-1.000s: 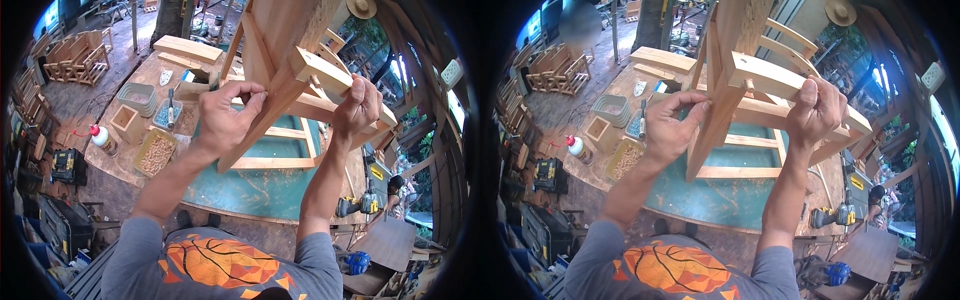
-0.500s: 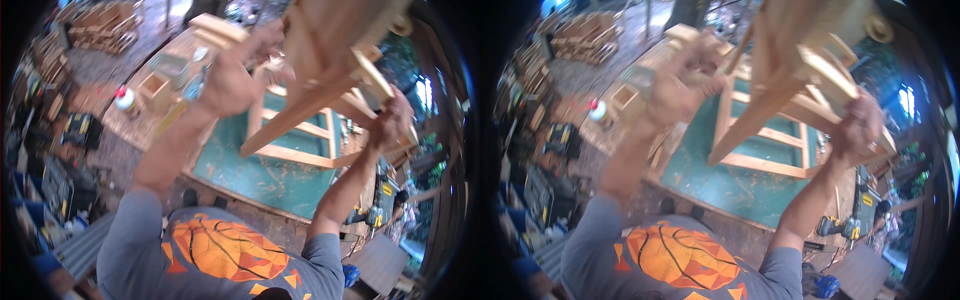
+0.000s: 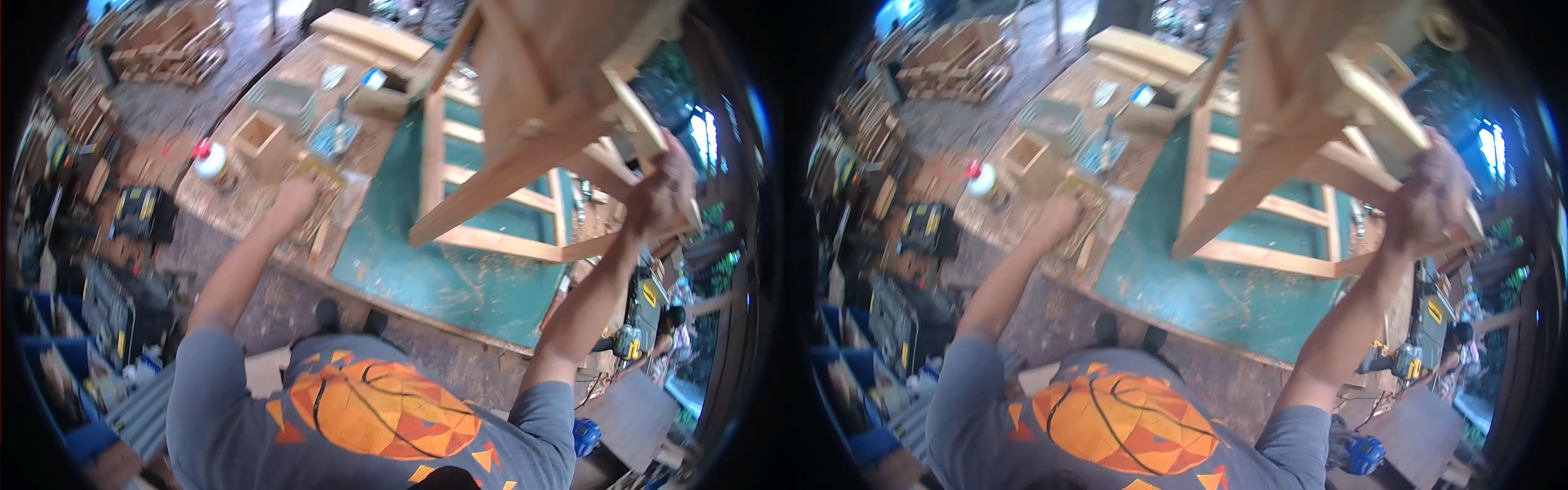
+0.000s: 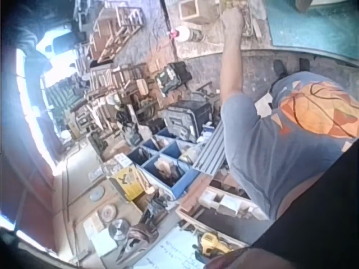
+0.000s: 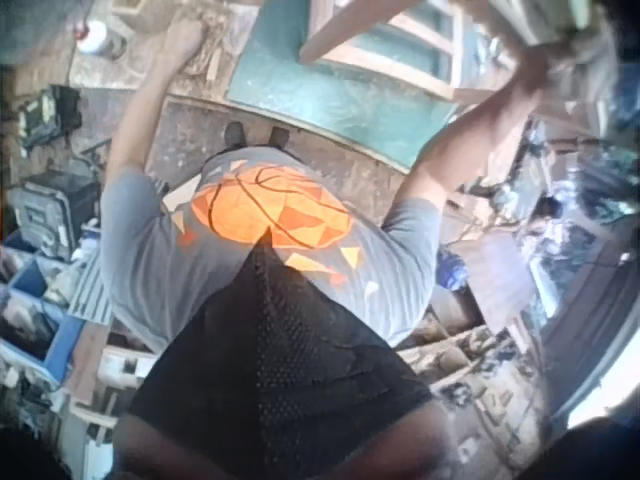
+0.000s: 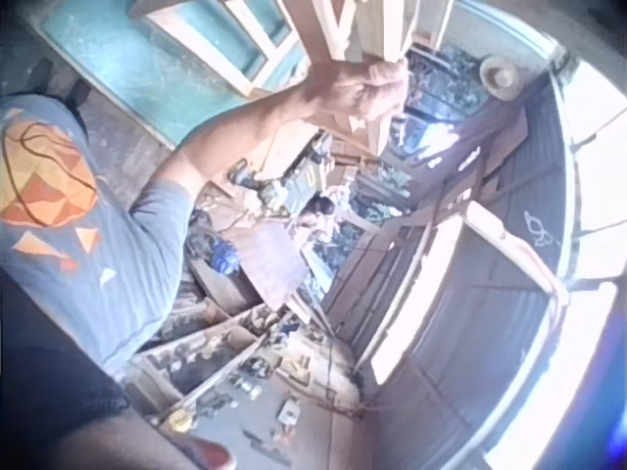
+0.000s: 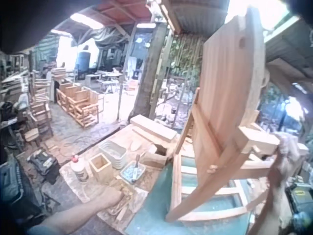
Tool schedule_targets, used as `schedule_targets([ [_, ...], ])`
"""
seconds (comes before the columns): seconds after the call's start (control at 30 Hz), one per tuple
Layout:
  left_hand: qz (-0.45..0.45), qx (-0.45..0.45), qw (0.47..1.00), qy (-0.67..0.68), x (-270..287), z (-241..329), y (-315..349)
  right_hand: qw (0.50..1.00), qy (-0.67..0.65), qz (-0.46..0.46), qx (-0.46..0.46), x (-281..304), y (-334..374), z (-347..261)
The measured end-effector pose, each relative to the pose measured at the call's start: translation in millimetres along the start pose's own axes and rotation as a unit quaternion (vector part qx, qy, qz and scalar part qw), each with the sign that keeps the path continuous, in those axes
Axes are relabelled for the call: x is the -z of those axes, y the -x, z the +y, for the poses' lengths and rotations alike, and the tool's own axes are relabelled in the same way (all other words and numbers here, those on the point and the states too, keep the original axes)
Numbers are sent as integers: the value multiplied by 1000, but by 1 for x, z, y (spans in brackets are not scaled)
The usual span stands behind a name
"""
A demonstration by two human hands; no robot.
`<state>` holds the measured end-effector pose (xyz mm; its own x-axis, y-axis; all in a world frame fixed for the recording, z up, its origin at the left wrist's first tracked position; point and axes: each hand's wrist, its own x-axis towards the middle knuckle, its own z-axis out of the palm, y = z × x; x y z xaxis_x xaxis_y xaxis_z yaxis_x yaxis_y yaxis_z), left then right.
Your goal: The person places a wooden chair on the workbench, applies glue into the frame holes using a glue bottle, inserts wooden dowel pins into the holes by hand, and hammers them in with a wooden mallet.
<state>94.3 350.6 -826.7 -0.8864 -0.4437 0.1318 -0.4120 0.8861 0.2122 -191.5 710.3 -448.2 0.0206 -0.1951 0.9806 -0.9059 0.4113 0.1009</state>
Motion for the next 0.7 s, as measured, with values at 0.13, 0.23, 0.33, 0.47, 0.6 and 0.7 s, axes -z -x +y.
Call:
schedule_targets([
  [0.13, -38, 17, 996, -74, -3, -8, 20, 999, -34, 28, -30, -15, 1, -16],
  [0.23, -93, -17, 990, -101, 15, 0, 10, 999, -8, 23, -23, -4, -1, -15],
  [0.33, -136, -17, 981, -139, 25, 4, 6, 1000, -5, 26, -17, -2, -3, -13],
  [0.47, -44, -7, 999, -15, 76, 23, 5, 999, 1, 37, -16, -2, -2, -9],
  [0.6, 97, 15, 909, 406, 186, 91, 1, 999, 2, 46, -4, -6, -4, -10],
  [0.7, 217, -83, 824, 517, 284, 169, 0, 999, 4, 50, -1, -8, -1, -9],
])
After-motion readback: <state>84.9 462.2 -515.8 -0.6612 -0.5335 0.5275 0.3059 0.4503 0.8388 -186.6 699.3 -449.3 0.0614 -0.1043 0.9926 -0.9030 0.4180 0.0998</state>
